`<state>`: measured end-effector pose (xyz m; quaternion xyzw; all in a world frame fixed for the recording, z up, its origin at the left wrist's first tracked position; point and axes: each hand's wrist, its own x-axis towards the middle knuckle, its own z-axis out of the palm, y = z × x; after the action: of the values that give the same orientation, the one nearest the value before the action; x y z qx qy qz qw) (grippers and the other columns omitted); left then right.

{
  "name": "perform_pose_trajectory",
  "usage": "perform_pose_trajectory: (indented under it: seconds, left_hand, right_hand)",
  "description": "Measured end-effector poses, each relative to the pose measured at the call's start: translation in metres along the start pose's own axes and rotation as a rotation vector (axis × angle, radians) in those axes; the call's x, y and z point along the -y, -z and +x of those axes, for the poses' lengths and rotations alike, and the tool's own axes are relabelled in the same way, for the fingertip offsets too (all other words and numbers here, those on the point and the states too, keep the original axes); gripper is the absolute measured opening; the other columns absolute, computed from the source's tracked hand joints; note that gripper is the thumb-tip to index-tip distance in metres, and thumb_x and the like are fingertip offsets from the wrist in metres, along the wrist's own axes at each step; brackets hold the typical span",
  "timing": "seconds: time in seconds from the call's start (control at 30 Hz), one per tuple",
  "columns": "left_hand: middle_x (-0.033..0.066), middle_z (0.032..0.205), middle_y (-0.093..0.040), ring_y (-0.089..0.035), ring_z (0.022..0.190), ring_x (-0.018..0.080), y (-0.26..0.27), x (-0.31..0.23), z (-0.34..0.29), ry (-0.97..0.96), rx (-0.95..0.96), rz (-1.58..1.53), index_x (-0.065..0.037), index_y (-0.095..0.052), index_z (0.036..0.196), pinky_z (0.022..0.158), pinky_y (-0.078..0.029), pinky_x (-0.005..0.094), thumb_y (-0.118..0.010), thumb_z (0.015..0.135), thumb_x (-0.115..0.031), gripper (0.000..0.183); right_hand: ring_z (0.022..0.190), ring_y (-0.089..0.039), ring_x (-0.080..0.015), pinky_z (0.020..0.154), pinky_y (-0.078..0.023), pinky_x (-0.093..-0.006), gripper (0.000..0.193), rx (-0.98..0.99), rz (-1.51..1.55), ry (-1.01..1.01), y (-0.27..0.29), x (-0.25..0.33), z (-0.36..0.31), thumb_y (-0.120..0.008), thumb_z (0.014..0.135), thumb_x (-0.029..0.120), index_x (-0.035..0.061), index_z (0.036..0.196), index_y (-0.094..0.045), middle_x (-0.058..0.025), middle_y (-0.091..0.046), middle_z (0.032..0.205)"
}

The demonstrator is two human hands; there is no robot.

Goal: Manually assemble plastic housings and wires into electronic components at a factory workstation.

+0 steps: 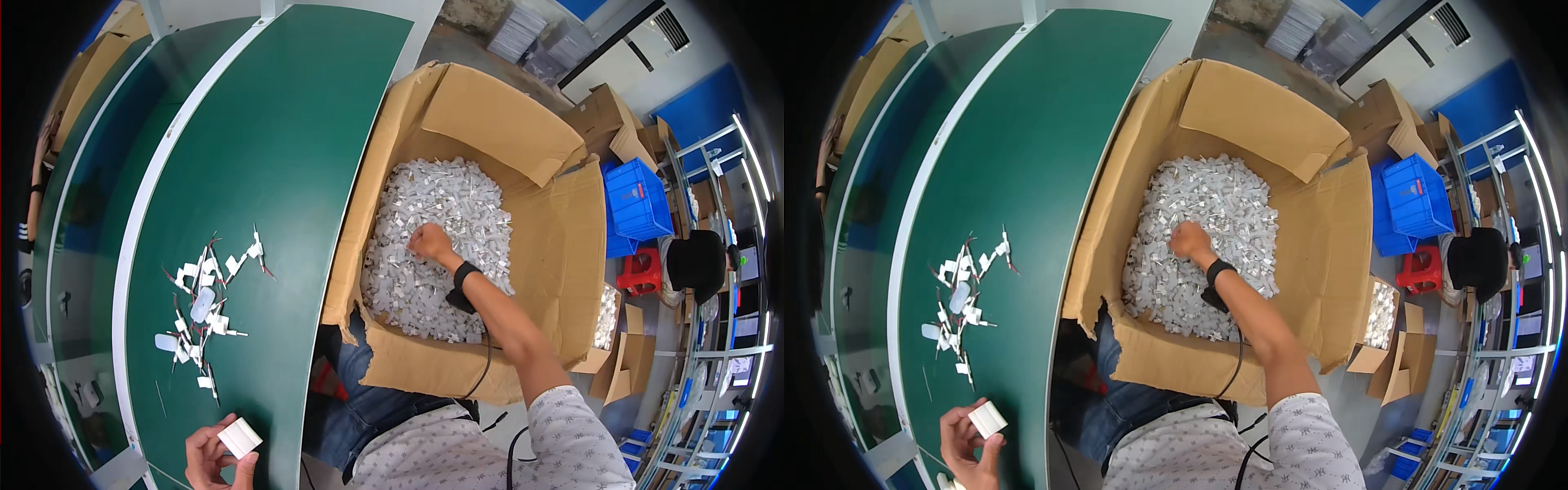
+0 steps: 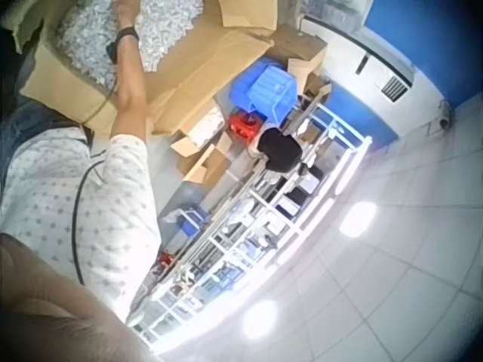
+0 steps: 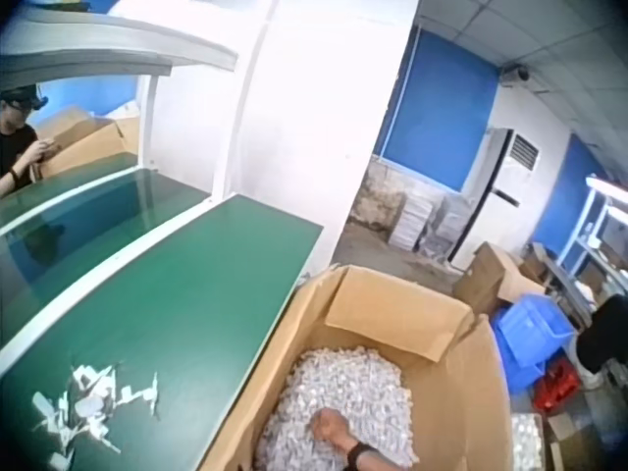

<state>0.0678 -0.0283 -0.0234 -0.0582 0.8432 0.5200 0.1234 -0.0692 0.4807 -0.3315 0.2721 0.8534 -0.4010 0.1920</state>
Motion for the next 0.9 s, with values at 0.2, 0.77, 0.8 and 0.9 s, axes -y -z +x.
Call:
perform_pose_trajectory:
  seconds: [0.2,0.77,0.8,0.9]
  left_hand:
    - [0.0178,0.119,-0.069,-0.067,0.09,0.0165,0.008,0.003,0.01,-0.019,-0.048,0.158,0.002,-0.057,0.125,0.075,-0.055,0.0251,-0.072,0.085,0.01,0.044]
    - [0.0148,0.137,-0.061,-0.064,0.111,0.0203,0.015,0.003,0.014,-0.064,0.003,0.15,0.001,-0.059,0.124,0.087,-0.054,0.0273,-0.07,0.088,0.007,0.038]
    - [0.0138,0.138,-0.06,-0.064,0.111,0.0202,0.016,0.004,0.014,-0.061,0.002,0.183,0.001,-0.06,0.123,0.087,-0.054,0.0276,-0.071,0.088,0.007,0.037]
    - [0.013,0.138,-0.059,-0.064,0.111,0.0205,0.015,0.001,0.011,-0.064,-0.002,0.204,0.001,-0.061,0.122,0.087,-0.055,0.0283,-0.071,0.089,0.005,0.035]
  right_hand:
    - [0.091,-0.072,-0.0387,0.081,-0.058,-0.0455,0.016,-0.262,-0.423,0.008,-0.021,-0.006,-0.003,-0.074,0.073,0.017,0.0094,0.087,-0.077,-0.0187,-0.075,0.094]
    - [0.049,-0.058,-0.013,0.052,-0.05,-0.0253,0.028,-0.205,0.669,1.009,0.179,0.221,-0.264,-0.059,0.099,0.019,-0.005,0.101,-0.072,-0.0143,-0.073,0.081]
    - [0.05,-0.059,-0.0127,0.052,-0.049,-0.0248,0.027,-0.262,0.639,0.952,0.173,0.222,-0.264,-0.06,0.099,0.019,-0.0048,0.099,-0.072,-0.0138,-0.073,0.081]
    - [0.055,-0.061,-0.0119,0.052,-0.049,-0.0234,0.022,-0.342,0.585,0.728,0.121,0.203,-0.205,-0.06,0.099,0.016,-0.0025,0.097,-0.074,-0.0103,-0.073,0.08]
